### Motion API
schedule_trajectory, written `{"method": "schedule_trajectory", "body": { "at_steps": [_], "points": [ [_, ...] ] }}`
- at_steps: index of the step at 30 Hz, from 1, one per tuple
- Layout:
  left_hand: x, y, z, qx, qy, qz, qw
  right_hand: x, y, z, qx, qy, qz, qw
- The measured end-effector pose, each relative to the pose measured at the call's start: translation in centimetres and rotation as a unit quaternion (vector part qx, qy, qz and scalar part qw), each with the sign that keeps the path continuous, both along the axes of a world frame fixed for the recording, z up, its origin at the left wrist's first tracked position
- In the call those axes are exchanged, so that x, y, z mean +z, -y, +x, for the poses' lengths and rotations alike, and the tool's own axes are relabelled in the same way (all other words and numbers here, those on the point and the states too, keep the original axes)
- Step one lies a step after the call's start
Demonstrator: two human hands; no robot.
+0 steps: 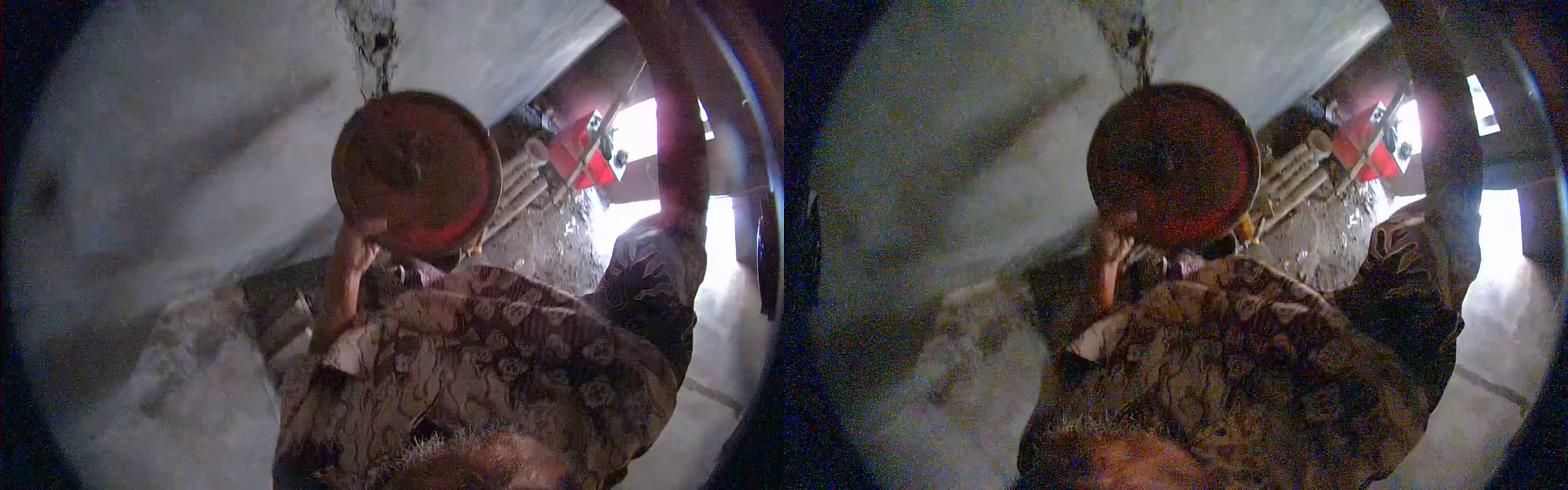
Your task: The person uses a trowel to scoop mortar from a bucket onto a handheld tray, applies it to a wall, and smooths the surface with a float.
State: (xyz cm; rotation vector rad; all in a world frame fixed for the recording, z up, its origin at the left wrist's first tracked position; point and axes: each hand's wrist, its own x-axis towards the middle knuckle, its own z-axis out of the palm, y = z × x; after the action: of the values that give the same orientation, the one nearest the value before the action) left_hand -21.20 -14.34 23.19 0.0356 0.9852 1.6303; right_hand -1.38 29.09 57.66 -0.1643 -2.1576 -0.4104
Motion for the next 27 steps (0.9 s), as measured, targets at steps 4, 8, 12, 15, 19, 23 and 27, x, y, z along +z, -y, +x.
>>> {"method": "schedule_trajectory", "body": {
  "at_steps": [4,8,12,15,19,23,27],
  "points": [
    [-0.2,2.6,2.3,0.025,-0.138,0.015,0.99,-16.4,14.6,5.0,-0.042,0.236,-0.241,0.941],
    [-0.9,1.4,4.0,-0.002,-0.105,0.017,0.994,-34.0,19.4,11.4,0.105,0.152,-0.541,0.821],
    [-3.5,-1.0,5.4,-0.028,-0.153,-0.009,0.988,-38.5,19.2,15.7,0.04,0.207,-0.729,0.652],
    [-4.3,-3.2,6.6,-0.067,-0.152,-0.029,0.986,-40.1,19.4,13.0,0.023,0.244,-0.636,0.732],
    [-5.4,-4.8,8.4,-0.111,-0.125,0.026,0.986,-41.7,18.9,11.1,0.056,0.105,-0.578,0.807],
    [-5.3,-4.1,9.1,-0.086,-0.1,0.04,0.99,-38.3,22.0,12.6,-0.012,0.048,-0.552,0.833],
    [-6.9,-3.4,7.1,-0.066,-0.07,0.044,0.994,-37.7,22.9,11.0,-0.048,0.021,-0.366,0.929]
  ]
}}
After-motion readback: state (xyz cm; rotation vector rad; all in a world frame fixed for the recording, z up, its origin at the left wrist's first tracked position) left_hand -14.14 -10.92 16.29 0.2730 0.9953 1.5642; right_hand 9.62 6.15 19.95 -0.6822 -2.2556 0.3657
